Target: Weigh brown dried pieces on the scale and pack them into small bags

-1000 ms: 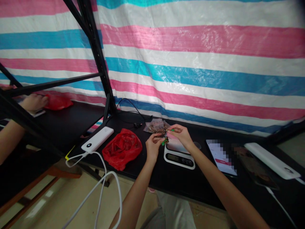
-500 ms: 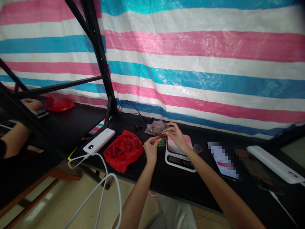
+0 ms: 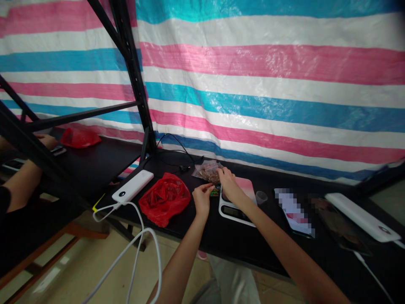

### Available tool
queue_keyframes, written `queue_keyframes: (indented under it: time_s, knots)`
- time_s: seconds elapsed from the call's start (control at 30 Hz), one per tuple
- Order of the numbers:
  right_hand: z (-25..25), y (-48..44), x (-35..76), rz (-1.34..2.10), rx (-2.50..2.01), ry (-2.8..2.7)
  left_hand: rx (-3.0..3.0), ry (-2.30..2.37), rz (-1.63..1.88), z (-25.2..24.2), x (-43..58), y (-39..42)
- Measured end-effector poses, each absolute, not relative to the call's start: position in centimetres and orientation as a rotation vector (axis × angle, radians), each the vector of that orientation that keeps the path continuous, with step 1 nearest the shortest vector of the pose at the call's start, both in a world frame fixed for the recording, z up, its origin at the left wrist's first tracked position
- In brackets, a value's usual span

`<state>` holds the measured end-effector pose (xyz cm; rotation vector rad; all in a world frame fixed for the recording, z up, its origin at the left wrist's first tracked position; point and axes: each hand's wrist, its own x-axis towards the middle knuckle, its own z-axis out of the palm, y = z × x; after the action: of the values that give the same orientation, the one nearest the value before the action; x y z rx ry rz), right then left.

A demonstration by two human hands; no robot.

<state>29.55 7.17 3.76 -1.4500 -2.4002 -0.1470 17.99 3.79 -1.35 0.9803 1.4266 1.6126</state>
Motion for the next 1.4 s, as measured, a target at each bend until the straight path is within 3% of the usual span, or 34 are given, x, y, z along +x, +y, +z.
queue_keyframes:
  time_s: [0.13,0.47,0.57,1.07,1.4]
  knots:
    - [3.6,7.3,29.3,-0.011,-1.292,-2.396,0.953,1.372,1.581,-1.3,18.0,3.6]
    - [3.1,7.6,29.3,0.963,-0.956,-1.68,0.871,1.197,1.62,-1.8,18.0,3.9]
    - [3.0,7.0,28.8,1.11,-0.953,-1.662,0.872,1.219,1.644,-1.9,18.0,3.9]
    - [2.8,6.5,30.4,0.224,-1.03,-2.349,0.822,1.134,1.669,-2.2,17.7,4.0]
    - [3.2,6.8,30.1,0.137,-1.103,-2.375,0.824,1.113,1.655,-2.9,17.6,4.4]
